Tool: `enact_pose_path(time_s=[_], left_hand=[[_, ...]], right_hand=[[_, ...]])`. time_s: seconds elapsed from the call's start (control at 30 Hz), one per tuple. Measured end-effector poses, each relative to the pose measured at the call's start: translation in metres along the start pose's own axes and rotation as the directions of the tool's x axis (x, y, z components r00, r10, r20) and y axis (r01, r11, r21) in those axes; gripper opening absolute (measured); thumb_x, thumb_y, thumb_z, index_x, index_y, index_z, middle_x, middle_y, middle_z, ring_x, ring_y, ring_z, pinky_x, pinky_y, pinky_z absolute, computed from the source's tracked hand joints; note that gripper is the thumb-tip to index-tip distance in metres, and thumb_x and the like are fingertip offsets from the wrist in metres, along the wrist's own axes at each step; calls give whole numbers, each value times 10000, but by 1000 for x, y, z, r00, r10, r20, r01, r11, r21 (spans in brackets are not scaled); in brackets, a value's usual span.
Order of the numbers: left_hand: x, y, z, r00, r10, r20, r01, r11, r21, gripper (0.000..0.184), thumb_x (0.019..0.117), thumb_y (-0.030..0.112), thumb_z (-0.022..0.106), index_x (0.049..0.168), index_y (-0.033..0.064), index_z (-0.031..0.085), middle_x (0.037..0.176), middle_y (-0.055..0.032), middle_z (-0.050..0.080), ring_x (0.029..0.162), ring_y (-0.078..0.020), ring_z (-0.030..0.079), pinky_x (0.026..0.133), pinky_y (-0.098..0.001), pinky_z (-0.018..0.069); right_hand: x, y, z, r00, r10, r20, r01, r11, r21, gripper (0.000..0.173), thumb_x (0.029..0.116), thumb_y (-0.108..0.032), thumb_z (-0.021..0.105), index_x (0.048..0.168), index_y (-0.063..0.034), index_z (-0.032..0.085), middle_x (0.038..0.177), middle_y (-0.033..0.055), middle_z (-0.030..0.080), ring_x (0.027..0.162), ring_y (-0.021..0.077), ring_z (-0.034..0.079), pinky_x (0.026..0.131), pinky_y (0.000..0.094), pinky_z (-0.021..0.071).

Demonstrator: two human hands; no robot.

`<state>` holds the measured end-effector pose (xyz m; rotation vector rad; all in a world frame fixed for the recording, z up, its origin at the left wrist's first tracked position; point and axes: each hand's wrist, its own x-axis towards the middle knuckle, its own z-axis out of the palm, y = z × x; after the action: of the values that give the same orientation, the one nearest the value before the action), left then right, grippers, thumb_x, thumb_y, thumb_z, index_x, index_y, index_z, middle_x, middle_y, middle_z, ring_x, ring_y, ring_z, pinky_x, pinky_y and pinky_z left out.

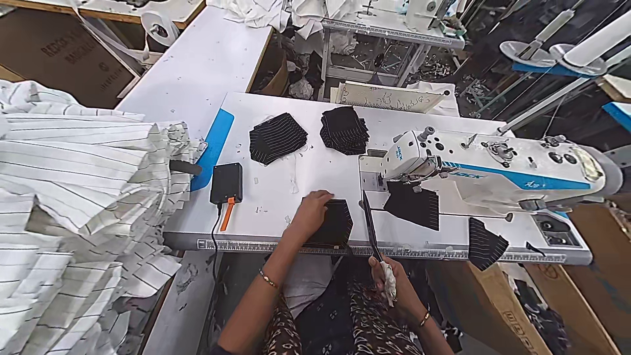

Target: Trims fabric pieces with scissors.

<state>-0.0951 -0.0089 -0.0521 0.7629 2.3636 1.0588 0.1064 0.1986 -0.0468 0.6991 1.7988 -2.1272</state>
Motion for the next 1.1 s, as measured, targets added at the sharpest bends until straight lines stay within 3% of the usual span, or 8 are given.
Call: enact_pose_path(time_s=[0.1,0.27,0.37,0.57,0.77,0.87,1.0,1.1], left_hand=[[18,9,-14,953,-301,12,292,932,214,371,1018,152,613,1350,-13,605,1353,-263,582,1285,-435,545,1076,-575,421],[6,3,-15,851,-517,-95,518,855,-12,319,1006,207,597,1184,-49,665,1236,-247,617,1186,-378,606,1016,-526,483],[-14,-8,-9,802,-539,-257,474,836,-275,301,982,207,647,1144,-46,666,1039,-196,698,973,-307,682,899,-484,529],[-38,-23,-1,794,-559,-240,346,739,-578,371,944,98,724,1272,-23,599,1027,-139,723,790,-175,700,750,-354,578],[-42,-28,12,794,-563,-228,305,694,-652,343,943,109,726,1241,-41,646,1080,-159,724,890,-188,707,831,-370,572],[-47,-24,13,789,-579,-204,321,673,-667,240,980,143,691,1136,-39,705,1000,-132,733,809,-137,686,792,-328,565],[-49,-17,15,766,-623,-160,227,494,-839,180,1001,97,648,1079,-61,688,898,-82,717,715,-80,677,701,-250,581],[-49,-13,21,743,-650,-159,122,366,-923,247,980,14,643,1211,-71,615,919,-94,713,707,-102,676,662,-252,574]], right_hand=[[-1,-1,3,999,-31,-26,29,998,-61,228,1020,-232,592,830,-107,584,537,-58,554,417,29,521,407,183,446],[-6,10,20,996,71,51,-63,986,-152,220,1023,-242,601,865,-90,579,550,-50,556,428,40,526,432,198,464],[-6,23,29,985,138,108,-123,984,-132,261,1029,-267,601,832,-101,563,547,-49,555,433,33,523,437,191,451],[-4,28,35,970,197,144,-178,975,-133,285,1042,-270,584,811,-105,568,553,-49,563,437,27,525,434,181,448],[-1,26,35,964,197,178,-191,980,-52,332,1070,-257,513,777,-108,560,547,-42,560,427,28,519,416,174,434],[-2,28,34,958,175,225,-177,984,-14,318,1058,-278,521,782,-125,557,555,-57,549,431,15,510,414,163,423],[-2,34,24,925,140,353,-155,988,15,367,959,-501,648,828,-166,577,579,-93,552,456,-7,518,431,146,429],[-3,41,13,897,159,413,-170,985,-11,437,915,-600,673,864,-177,573,610,-107,539,490,-11,514,463,143,432]])
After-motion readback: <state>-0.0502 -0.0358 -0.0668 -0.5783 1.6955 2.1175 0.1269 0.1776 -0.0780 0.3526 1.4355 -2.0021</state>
